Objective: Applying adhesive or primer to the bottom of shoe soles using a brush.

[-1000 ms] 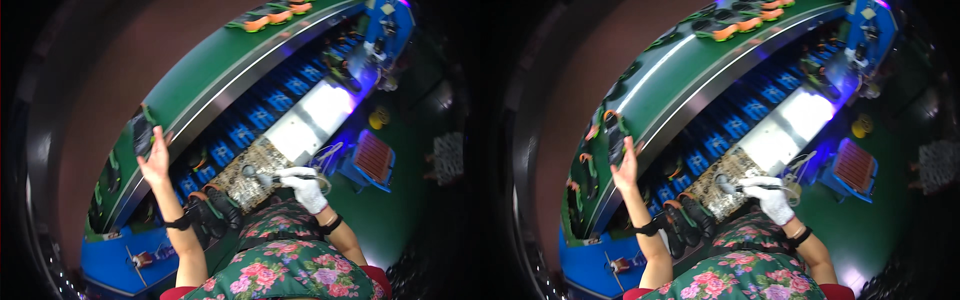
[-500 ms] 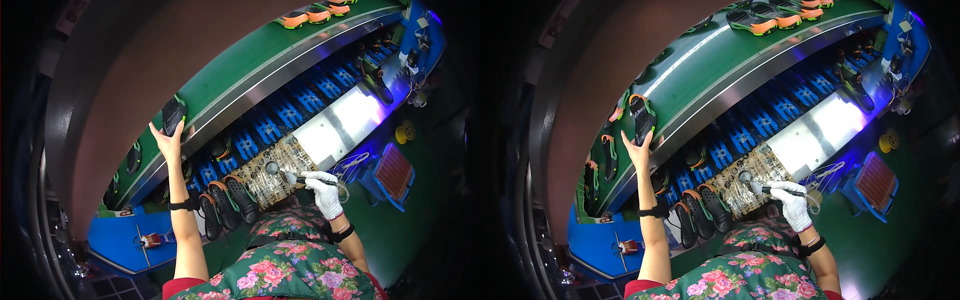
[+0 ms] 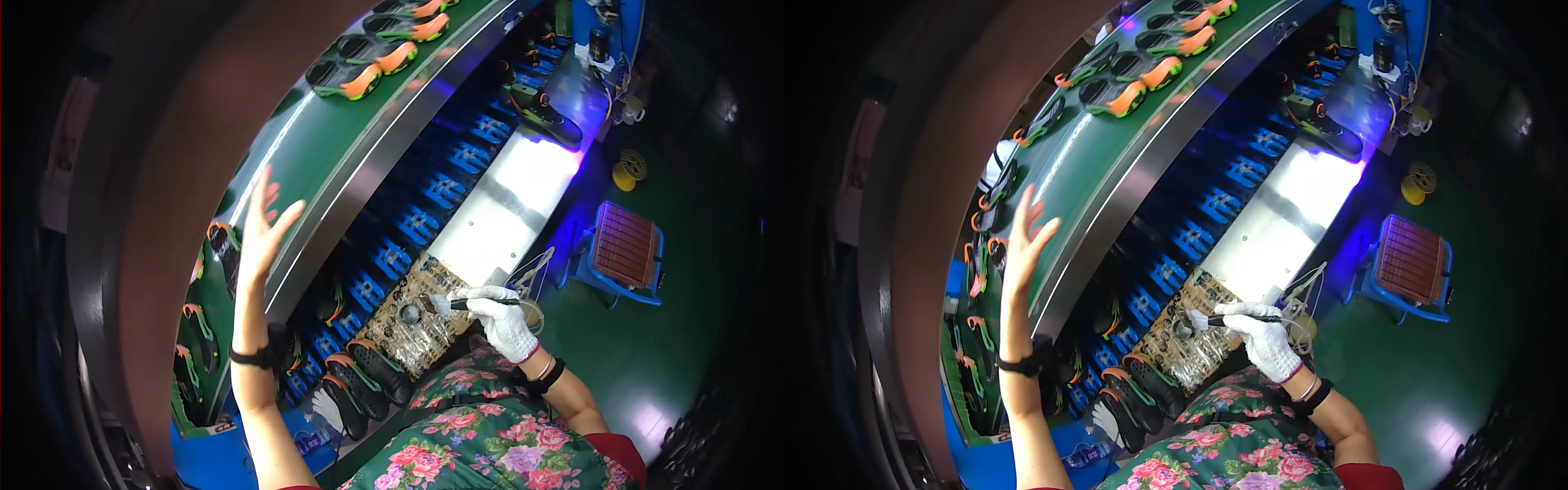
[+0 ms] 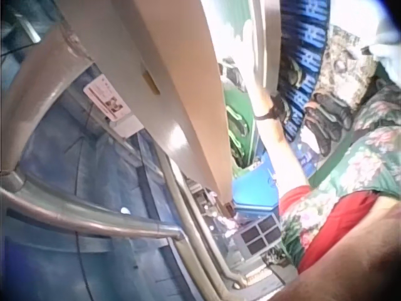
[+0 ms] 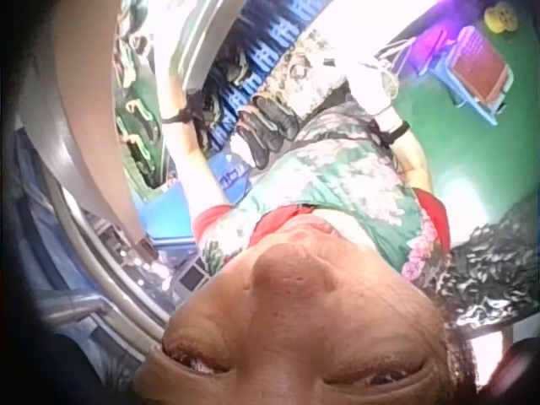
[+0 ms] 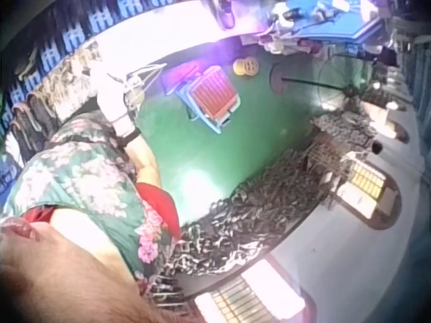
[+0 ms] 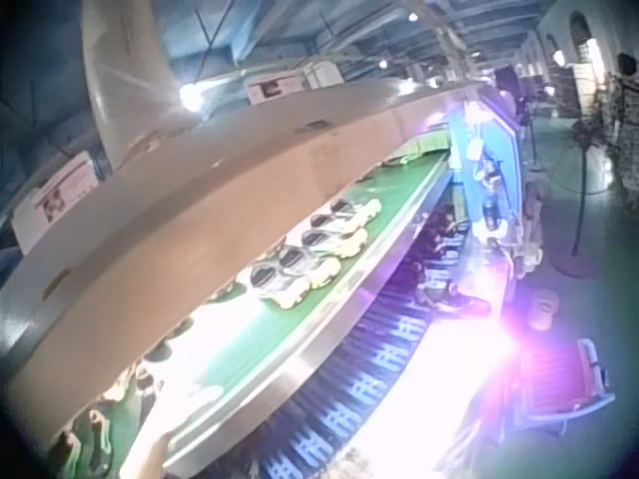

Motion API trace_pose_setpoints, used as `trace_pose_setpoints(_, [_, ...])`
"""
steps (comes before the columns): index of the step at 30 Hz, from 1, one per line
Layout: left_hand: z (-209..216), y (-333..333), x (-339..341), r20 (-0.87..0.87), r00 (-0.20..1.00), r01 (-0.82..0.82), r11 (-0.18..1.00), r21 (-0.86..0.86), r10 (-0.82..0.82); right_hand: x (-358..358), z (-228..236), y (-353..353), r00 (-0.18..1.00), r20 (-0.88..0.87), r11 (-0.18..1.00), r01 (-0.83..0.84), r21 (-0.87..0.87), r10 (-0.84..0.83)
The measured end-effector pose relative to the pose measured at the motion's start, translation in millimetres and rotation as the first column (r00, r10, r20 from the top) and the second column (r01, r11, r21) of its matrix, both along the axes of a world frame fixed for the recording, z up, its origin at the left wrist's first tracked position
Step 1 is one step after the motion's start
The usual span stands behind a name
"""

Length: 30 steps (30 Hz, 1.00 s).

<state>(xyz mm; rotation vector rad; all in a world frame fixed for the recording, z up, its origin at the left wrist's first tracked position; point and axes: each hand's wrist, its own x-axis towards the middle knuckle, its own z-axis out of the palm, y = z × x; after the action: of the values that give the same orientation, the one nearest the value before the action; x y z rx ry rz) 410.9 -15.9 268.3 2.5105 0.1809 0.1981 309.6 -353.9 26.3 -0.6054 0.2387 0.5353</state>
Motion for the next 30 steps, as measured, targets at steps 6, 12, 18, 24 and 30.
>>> trace_pose_setpoints(6, [-49.1,-30.7,157.5,-0.121,0.993,0.027,0.992,0.126,-0.012,30.7,18.7,-52.1,0.992,-0.030,0.991,0.122,0.050,-0.120])
trace_pose_setpoints(12, [-89.6,14.1,262.7,0.051,0.986,0.136,0.941,0.309,-0.160,60.7,35.6,-103.7,0.982,-0.004,0.982,0.188,0.032,-0.188])
trace_pose_setpoints(18, [-117.3,-62.3,294.4,0.249,0.953,0.115,0.967,0.228,-0.172,95.0,28.1,-132.9,0.972,-0.098,0.974,0.222,0.055,-0.216])
trace_pose_setpoints(24, [-122.4,-97.2,374.7,0.223,0.938,0.230,0.957,0.179,-0.267,120.1,-7.3,-146.2,0.981,-0.038,0.976,0.183,-0.121,-0.189])
trace_pose_setpoints(30, [-148.9,-150.8,500.1,0.277,0.865,0.389,0.908,0.156,-0.418,145.4,3.2,-168.1,0.934,-0.107,0.939,0.331,-0.097,-0.341])
